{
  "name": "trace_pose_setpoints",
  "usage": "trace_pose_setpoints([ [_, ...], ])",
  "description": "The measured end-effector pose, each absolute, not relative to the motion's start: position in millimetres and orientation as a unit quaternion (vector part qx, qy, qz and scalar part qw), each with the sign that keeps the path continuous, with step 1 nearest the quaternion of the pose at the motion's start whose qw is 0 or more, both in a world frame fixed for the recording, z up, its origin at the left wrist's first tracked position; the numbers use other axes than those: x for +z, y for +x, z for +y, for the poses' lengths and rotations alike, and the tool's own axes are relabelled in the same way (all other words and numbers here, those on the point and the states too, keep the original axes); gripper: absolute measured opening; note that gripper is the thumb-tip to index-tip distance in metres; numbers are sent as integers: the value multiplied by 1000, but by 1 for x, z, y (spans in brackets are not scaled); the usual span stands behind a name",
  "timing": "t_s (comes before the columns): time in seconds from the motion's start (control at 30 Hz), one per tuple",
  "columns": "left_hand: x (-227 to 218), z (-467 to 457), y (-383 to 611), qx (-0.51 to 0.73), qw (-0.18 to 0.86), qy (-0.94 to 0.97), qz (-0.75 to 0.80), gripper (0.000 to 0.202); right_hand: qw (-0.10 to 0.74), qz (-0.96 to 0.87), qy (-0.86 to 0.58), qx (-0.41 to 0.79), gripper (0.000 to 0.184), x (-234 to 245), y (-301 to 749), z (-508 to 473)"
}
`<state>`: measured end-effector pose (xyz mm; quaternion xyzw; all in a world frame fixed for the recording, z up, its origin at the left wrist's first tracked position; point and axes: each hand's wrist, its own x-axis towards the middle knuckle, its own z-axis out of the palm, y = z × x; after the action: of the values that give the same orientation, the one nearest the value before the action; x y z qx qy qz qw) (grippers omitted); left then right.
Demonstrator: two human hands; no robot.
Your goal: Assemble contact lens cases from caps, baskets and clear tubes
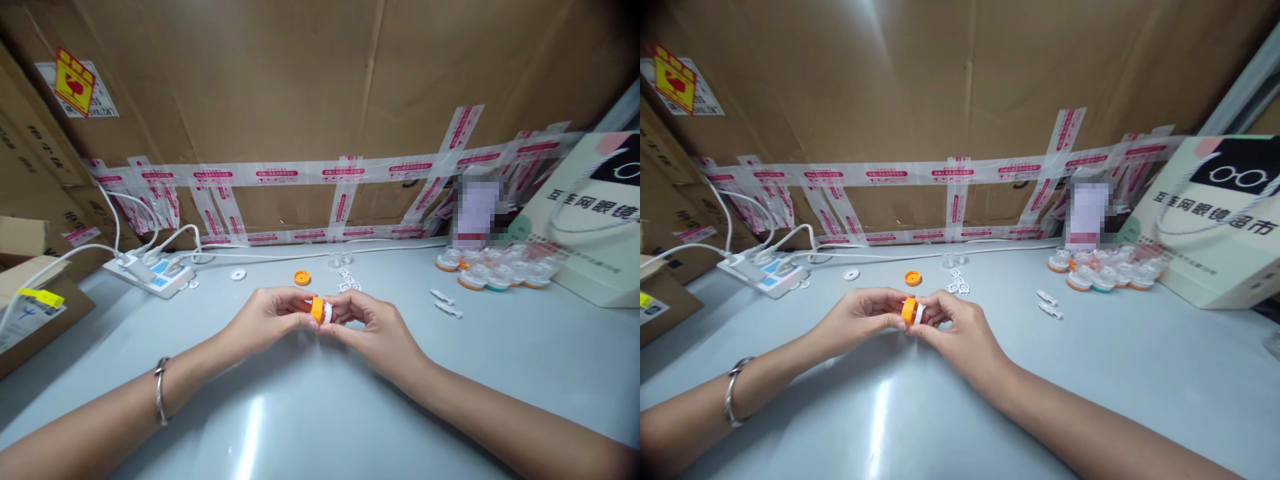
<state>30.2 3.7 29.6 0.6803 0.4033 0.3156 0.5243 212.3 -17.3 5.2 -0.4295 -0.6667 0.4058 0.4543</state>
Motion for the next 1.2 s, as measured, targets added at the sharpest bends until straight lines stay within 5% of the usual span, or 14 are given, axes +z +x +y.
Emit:
trace_pose_setpoints([
  [0.33, 33, -2, 32, 304, 473, 723, 401, 21, 446, -672, -436, 400, 14, 6, 212, -21],
  [0.93, 29, -1, 32, 343, 536, 679, 366, 30, 462, -642, -380, 480, 25, 0, 207, -21],
  [1.2, 36, -11, 21, 246, 303, 847, 360, 26, 337, -665, -336, 575, 32, 1, 207, -22],
])
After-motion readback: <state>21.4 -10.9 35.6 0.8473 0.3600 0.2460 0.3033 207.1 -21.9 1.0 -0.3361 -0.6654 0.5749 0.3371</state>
